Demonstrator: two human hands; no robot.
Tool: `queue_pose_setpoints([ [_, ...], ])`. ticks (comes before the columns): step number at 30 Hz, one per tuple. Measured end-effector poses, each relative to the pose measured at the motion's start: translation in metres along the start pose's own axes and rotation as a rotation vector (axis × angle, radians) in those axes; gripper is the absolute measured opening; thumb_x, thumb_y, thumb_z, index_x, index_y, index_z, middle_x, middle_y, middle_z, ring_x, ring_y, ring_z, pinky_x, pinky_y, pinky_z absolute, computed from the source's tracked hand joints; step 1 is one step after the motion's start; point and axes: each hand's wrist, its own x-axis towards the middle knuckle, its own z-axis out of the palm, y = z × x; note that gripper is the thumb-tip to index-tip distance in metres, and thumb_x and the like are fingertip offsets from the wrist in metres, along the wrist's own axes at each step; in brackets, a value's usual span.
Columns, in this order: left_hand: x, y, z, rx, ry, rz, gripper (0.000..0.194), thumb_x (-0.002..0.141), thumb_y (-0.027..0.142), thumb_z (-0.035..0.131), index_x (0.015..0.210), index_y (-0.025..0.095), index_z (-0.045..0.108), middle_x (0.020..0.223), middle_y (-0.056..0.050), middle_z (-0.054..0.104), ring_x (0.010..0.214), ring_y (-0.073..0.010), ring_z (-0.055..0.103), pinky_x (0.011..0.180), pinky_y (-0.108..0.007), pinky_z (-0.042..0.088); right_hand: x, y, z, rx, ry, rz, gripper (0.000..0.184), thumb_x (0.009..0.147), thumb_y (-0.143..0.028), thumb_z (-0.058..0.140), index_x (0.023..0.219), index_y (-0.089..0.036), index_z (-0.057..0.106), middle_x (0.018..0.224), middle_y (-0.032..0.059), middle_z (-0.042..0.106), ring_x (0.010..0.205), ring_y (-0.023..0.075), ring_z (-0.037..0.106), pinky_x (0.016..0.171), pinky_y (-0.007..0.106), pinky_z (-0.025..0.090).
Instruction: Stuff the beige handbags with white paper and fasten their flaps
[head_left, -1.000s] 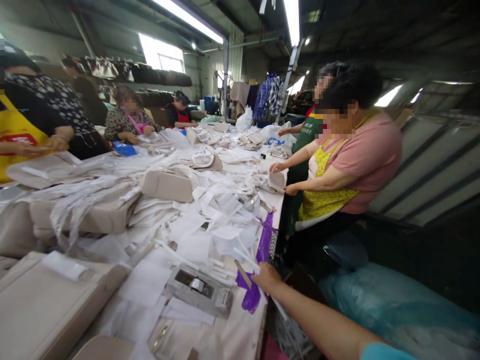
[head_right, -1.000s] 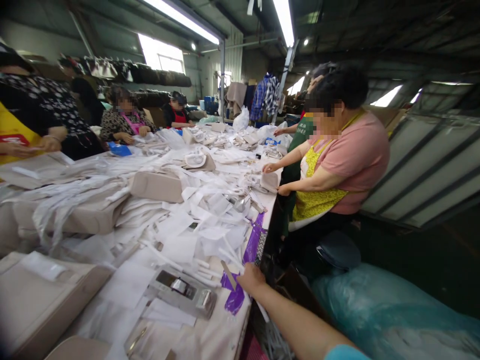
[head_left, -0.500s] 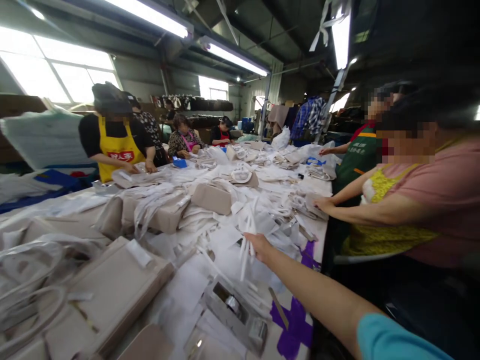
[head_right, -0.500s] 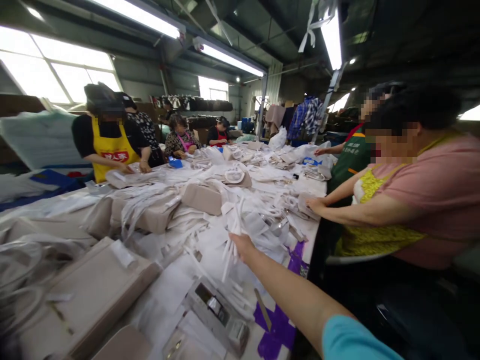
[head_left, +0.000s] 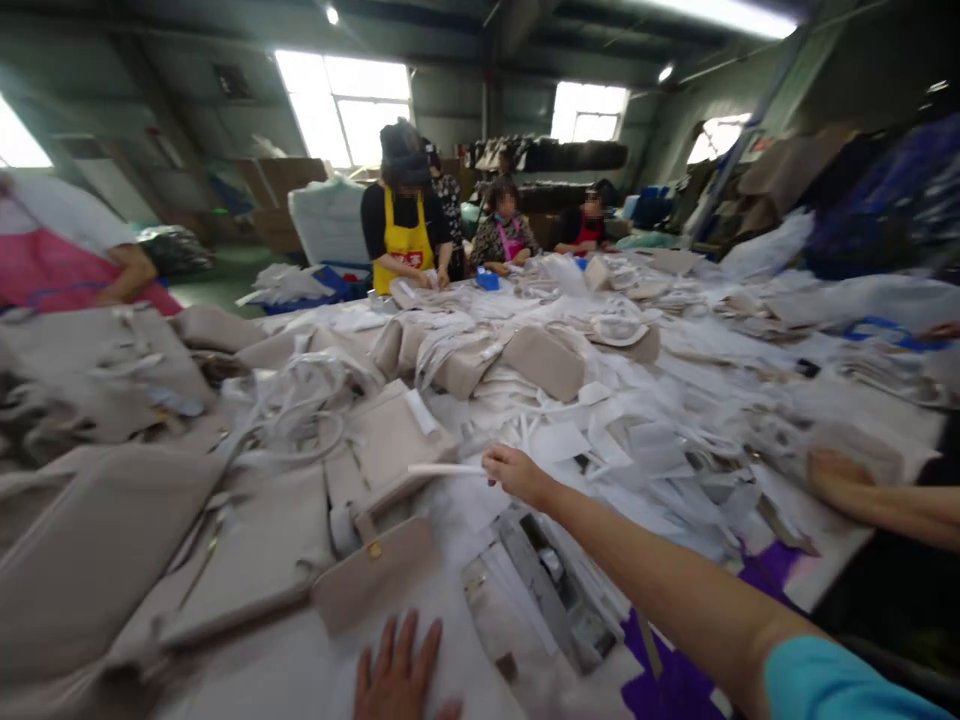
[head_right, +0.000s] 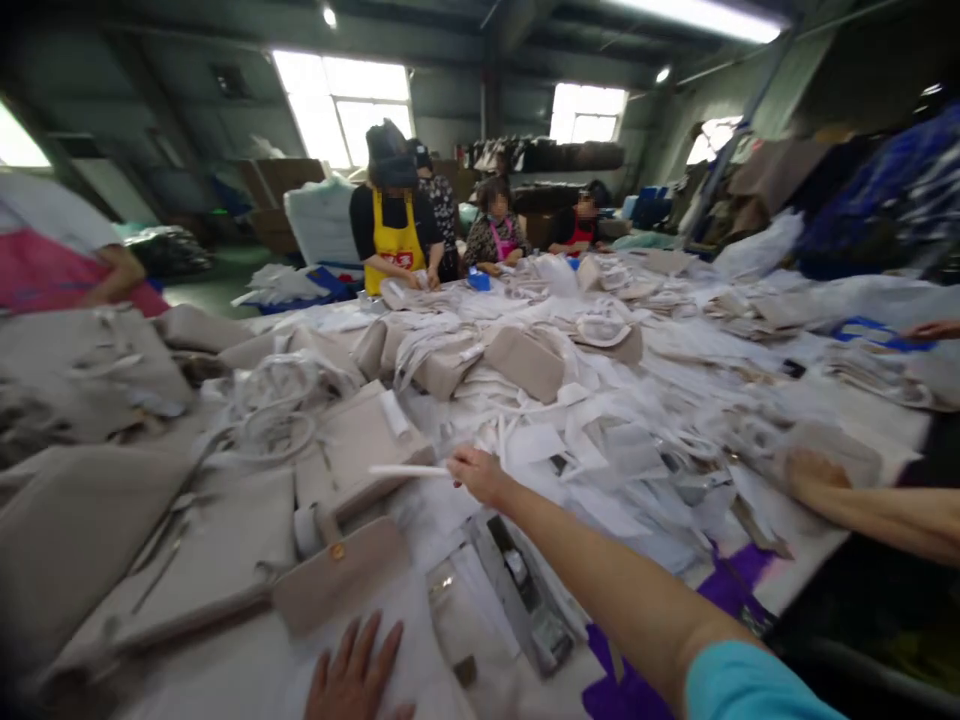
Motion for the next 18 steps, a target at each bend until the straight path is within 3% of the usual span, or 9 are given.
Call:
queue_pose_setpoints([
  [4, -0.012, -0.007, 0.004, -0.053, 0.008, 0.096, 0.074, 0.082, 0.066, 0.045, 0.148, 0.038, 0.026, 0.162, -0.006, 0.02, 0.149, -0.0366, 0.009, 0.116, -0.063, 0.005, -0.028, 0.007, 0.083, -0.187, -0.407, -0.317, 0.014, 0.08, -0.023, 0.062, 0.091, -0.017, 0.067, 0.078, -0.001, 0.064, 0.073, 0.0121, 0.055, 0.069, 0.023, 0.043],
  [8, -0.019, -0.009, 0.006, -0.083, 0.011, 0.101, 0.08, 0.079, 0.074, 0.042, 0.148, 0.038, 0.026, 0.161, -0.012, 0.022, 0.148, -0.0394, 0.01, 0.115, -0.065, 0.004, -0.04, 0.03, 0.142, -0.357, -0.546, -0.447, 0.01, 0.078, -0.018, 0.066, 0.086, -0.016, 0.071, 0.082, 0.0013, 0.068, 0.078, 0.0139, 0.06, 0.074, 0.024, 0.046],
  [12, -0.023, -0.009, 0.006, -0.126, 0.055, 0.118, 0.083, 0.078, 0.074, 0.045, 0.149, 0.035, 0.026, 0.16, -0.015, 0.023, 0.147, -0.0401, 0.014, 0.114, -0.067, 0.007, -0.037, 0.06, 0.168, -0.604, -0.56, -0.472, 0.011, 0.077, -0.015, 0.068, 0.086, -0.017, 0.073, 0.084, 0.0014, 0.07, 0.081, 0.0145, 0.063, 0.076, 0.023, 0.046],
  [15, -0.025, -0.01, 0.002, -0.158, 0.072, 0.152, 0.086, 0.077, 0.069, 0.051, 0.15, 0.033, 0.022, 0.159, -0.015, 0.025, 0.145, -0.0397, 0.02, 0.114, -0.068, 0.009, -0.034, 0.078, 0.174, -0.685, -0.556, -0.467, 0.01, 0.076, -0.013, 0.067, 0.083, -0.017, 0.073, 0.084, 0.0026, 0.071, 0.082, 0.0159, 0.063, 0.079, 0.025, 0.047],
  [18, -0.028, -0.013, 0.0, -0.198, 0.096, 0.191, 0.081, 0.079, 0.069, 0.048, 0.149, 0.032, 0.028, 0.158, -0.015, 0.028, 0.145, -0.0376, 0.021, 0.115, -0.067, 0.009, -0.031, 0.09, 0.174, -0.759, -0.527, -0.46, 0.012, 0.078, -0.012, 0.064, 0.084, -0.015, 0.074, 0.087, 0.0054, 0.071, 0.085, 0.0177, 0.063, 0.081, 0.027, 0.047],
])
